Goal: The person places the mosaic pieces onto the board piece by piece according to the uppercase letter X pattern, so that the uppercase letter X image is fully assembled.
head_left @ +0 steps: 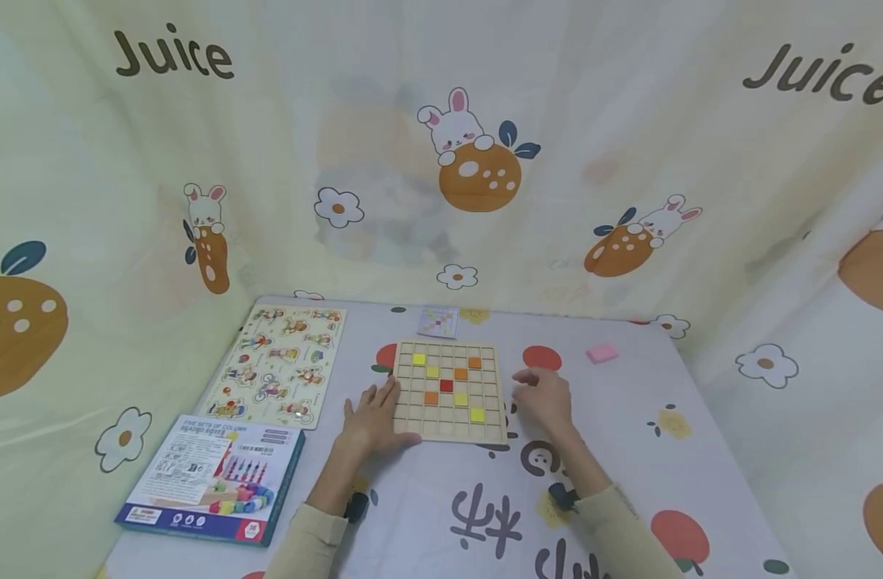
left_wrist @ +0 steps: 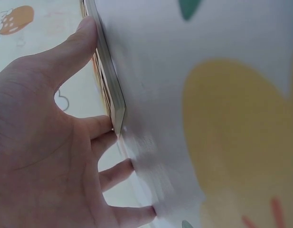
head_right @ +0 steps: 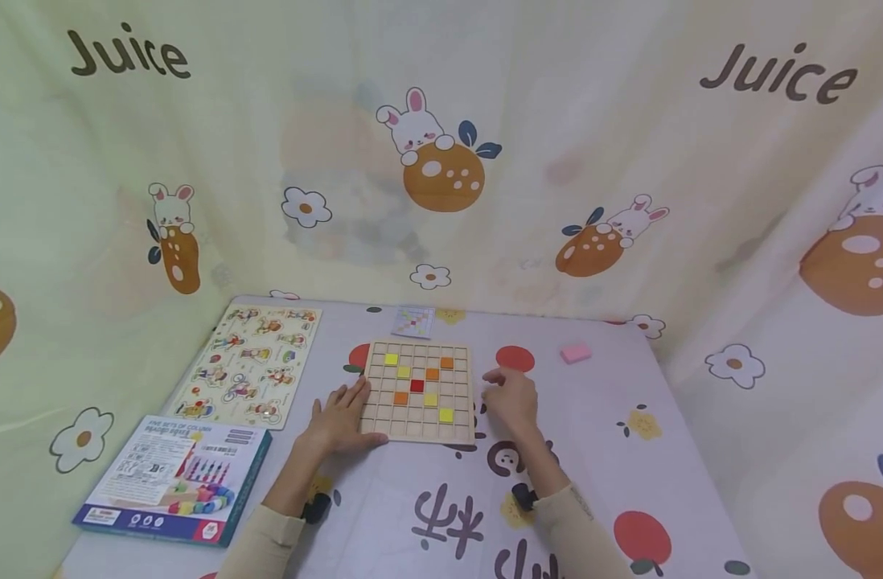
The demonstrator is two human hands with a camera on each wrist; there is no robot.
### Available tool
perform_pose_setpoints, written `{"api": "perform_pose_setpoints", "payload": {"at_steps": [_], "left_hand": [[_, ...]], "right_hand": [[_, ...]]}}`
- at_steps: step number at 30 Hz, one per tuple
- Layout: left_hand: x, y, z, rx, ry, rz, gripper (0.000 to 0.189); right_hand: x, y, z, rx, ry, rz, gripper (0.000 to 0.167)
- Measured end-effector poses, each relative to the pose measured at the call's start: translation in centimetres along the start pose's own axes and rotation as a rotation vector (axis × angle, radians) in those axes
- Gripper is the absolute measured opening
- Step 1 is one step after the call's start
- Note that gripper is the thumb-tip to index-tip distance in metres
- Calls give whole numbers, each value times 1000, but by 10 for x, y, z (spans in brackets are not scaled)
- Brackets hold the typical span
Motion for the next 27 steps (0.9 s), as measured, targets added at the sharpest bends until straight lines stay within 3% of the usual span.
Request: {"api": "perform_pose_setpoints", "payload": {"at_steps": [5, 10, 14, 20, 27], "left_hand": [[-1, 0, 0, 3, 3, -8, 111], [0, 0, 0, 4, -3, 0, 110], [0, 0, 1, -2, -4, -4, 111], [0, 1, 0, 4, -7, 0, 110], [0, 0, 0, -11, -4, -4, 108]], "right_hand": [[6, 11, 7, -42, -46, 150, 42], [18, 16, 13, -45, -88, 209, 37], [23, 16, 13, -37, -91, 212, 31], [23, 14, 9, -61, -83, 213, 37], [17, 11, 6, -70, -25, 150, 35]]}}
Point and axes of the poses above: each hand's wrist, its own z-axis away from the middle knuckle, its own y-axis out of the back of the hand, x = y × z, the point moved 9 cm from there along -z, towards the middle knuckle, and after that the axes turned 10 degrees about -z, right-handed, at the moved point
